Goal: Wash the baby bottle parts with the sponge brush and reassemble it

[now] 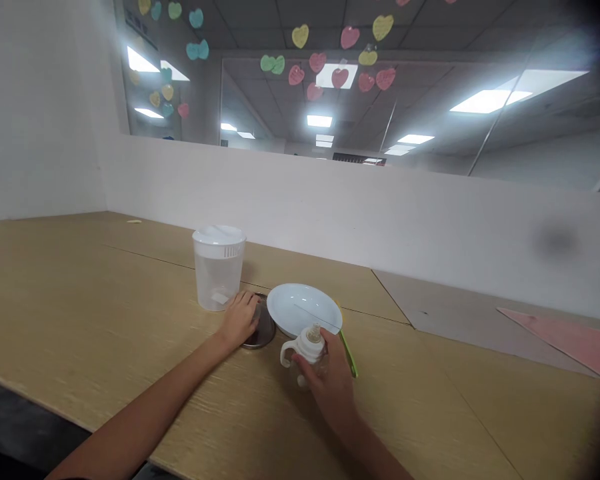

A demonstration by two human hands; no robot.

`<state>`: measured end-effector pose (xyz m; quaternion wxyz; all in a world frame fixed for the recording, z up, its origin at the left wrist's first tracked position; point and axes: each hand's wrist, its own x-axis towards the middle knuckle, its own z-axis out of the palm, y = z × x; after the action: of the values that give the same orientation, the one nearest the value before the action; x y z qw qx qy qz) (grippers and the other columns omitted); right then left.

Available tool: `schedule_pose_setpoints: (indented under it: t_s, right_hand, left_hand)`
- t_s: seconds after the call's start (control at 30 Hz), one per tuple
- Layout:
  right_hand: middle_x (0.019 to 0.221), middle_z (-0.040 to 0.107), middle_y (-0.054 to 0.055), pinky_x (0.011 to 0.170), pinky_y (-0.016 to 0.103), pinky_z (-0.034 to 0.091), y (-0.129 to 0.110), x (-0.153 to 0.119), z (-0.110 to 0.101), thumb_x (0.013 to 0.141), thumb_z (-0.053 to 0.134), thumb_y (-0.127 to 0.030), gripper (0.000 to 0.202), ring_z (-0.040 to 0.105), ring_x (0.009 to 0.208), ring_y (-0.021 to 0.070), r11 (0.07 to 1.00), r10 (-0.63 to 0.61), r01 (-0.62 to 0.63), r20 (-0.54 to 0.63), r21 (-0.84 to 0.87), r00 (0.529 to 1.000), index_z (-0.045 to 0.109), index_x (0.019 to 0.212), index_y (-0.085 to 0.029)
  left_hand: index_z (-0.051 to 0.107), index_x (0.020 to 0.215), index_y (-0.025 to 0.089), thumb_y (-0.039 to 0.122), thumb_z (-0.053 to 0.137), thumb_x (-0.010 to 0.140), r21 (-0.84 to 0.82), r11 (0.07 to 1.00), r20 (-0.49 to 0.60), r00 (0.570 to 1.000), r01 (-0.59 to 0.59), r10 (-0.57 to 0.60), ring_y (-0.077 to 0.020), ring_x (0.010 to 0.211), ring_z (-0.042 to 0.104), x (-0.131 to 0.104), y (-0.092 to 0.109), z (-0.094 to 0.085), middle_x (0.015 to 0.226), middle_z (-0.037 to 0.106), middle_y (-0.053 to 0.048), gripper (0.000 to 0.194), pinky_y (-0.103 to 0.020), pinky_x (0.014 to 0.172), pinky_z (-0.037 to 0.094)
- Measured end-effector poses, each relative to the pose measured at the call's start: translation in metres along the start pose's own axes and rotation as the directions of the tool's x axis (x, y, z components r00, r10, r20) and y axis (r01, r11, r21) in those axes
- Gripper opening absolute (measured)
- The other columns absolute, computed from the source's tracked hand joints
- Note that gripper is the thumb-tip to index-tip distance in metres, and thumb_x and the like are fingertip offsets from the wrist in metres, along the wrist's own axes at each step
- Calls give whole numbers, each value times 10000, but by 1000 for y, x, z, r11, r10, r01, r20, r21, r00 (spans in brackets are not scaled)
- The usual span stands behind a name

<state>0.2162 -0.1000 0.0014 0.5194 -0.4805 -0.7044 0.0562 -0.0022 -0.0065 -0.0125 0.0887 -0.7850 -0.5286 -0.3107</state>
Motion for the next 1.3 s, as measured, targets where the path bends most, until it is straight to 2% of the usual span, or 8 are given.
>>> schedule_pose_setpoints:
  t_s: [0.1, 0.2, 0.33, 0.4, 0.6, 0.97, 1.17, 1.3]
  right_hand:
    - [1081, 584, 97, 873, 426, 430, 0, -1, 0, 764, 623, -429, 461, 537, 1010, 256, 999, -23, 23, -7, 46, 1000, 487, 1151, -221]
    - [1116, 568, 112, 891, 431, 424, 0, -3, -1, 817, 555, -404, 431, 524, 1043, 256, 997, -62, 62, 15, 50, 998, 461, 1190, -210]
    - [1167, 534, 121, 905, 435, 424, 1, -3, -3, 853, 499, -380, 443, 515, 1068, 254, 997, -71, 72, -26, 13, 997, 404, 1247, -202]
    - [1192, 518, 123, 914, 438, 421, 1, -1, -4, 857, 494, -369, 474, 510, 1084, 254, 997, -80, 80, -67, -2, 995, 367, 1281, -200]
    - [1368, 412, 122, 995, 462, 375, -3, 0, -6, 861, 501, -332, 603, 414, 1242, 266, 985, -169, 170, -57, 9, 984, 233, 1390, -220]
    - [1272, 497, 118, 918, 417, 436, -9, 4, -5, 799, 585, -390, 533, 511, 1127, 250, 985, 79, -65, -82, 159, 993, 394, 1259, -200]
    - [1199, 536, 109, 851, 399, 470, -9, 5, -4, 746, 632, -407, 479, 558, 1037, 238, 968, 178, -156, -99, 199, 979, 451, 1138, -198]
    - [1028, 618, 82, 791, 372, 488, -10, 7, -6, 780, 586, -425, 354, 596, 933, 224, 947, 238, -219, -57, 233, 969, 488, 1028, -192]
  left_hand:
    - [527, 965, 172, 133, 548, 768, -82, 997, -30, 999, -16, 14, -221, 885, 566, 5, 1, -11, 945, 592, -71, 202, -355, 759, 481]
    - [530, 904, 191, 212, 540, 823, -131, 989, -281, 959, -75, 35, -202, 856, 564, 11, 0, -31, 827, 579, -36, 84, -337, 749, 483]
    - [493, 911, 186, 265, 604, 811, -272, 946, -748, 657, -177, -92, -211, 998, 566, 13, 18, -57, 858, 546, -33, 169, -369, 831, 489]
    - [476, 957, 191, 218, 630, 794, -267, 904, -785, 619, -332, -5, -205, 1031, 577, 9, 37, -62, 919, 548, -35, 226, -370, 850, 498]
    - [505, 1059, 209, 127, 543, 831, -208, 716, -535, 690, -667, 487, -225, 1166, 530, -10, 80, -48, 960, 599, -53, 245, -341, 905, 503]
    - [381, 1268, 184, 56, 470, 800, -408, 589, -500, 710, -698, 495, -269, 1293, 378, -21, 89, -43, 1321, 465, -142, 494, -444, 1012, 417]
    - [156, 1414, 155, 135, 510, 810, -558, 669, -325, 871, -491, 369, -290, 1344, 274, -31, 88, -21, 1451, 267, -182, 700, -485, 1076, 318]
    - [15, 1447, 199, 174, 537, 801, -605, 707, -107, 917, -366, 383, -272, 1328, 314, -37, 83, 0, 1468, 262, -145, 830, -446, 1061, 356]
